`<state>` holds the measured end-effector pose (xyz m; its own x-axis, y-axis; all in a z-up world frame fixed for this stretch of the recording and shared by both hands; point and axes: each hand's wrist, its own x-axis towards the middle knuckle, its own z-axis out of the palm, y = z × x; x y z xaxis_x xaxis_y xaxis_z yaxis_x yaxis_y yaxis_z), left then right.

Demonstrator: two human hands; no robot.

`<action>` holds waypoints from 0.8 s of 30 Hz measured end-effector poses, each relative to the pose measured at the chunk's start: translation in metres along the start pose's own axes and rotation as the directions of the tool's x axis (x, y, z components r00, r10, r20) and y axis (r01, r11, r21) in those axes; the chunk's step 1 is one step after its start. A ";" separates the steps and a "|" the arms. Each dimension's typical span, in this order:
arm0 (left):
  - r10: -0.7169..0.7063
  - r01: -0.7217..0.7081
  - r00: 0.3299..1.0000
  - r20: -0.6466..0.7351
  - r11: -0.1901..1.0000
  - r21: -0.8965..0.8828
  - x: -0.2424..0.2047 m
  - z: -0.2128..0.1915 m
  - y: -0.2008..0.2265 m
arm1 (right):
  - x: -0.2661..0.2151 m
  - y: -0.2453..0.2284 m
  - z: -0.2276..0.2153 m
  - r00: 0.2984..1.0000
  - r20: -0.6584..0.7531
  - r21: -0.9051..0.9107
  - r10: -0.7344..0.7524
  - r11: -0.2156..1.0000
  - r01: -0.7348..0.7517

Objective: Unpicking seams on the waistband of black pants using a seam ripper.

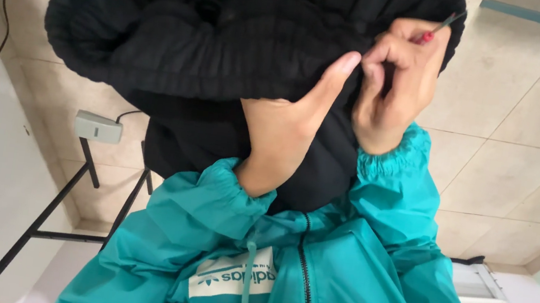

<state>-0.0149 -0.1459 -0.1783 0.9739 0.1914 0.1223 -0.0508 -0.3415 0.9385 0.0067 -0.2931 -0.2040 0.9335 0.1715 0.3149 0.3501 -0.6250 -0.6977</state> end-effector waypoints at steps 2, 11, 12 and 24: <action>-0.100 0.098 0.995 -0.007 0.986 -0.134 -0.001 0.003 0.001 | -0.005 -0.003 -0.004 1.000 0.019 0.004 0.021 1.000 -0.021; -0.318 0.285 0.948 0.006 0.842 -0.458 0.003 0.005 0.009 | -0.016 -0.011 -0.007 0.987 -0.073 0.122 0.145 0.983 -0.135; -0.344 0.293 0.939 -0.008 0.814 -0.501 0.003 0.006 0.008 | -0.017 -0.010 -0.007 0.983 -0.092 0.164 0.158 0.976 -0.141; -0.374 0.335 0.926 0.043 0.766 -0.549 -0.002 0.001 0.006 | -0.011 -0.006 -0.003 0.921 -0.092 0.563 0.378 0.783 -0.266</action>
<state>-0.0173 -0.1491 -0.1733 0.9306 0.2658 -0.2516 0.1655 0.3076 0.9370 -0.0054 -0.2936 -0.2017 0.9852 -0.1486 0.0851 0.0696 -0.1065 -0.9919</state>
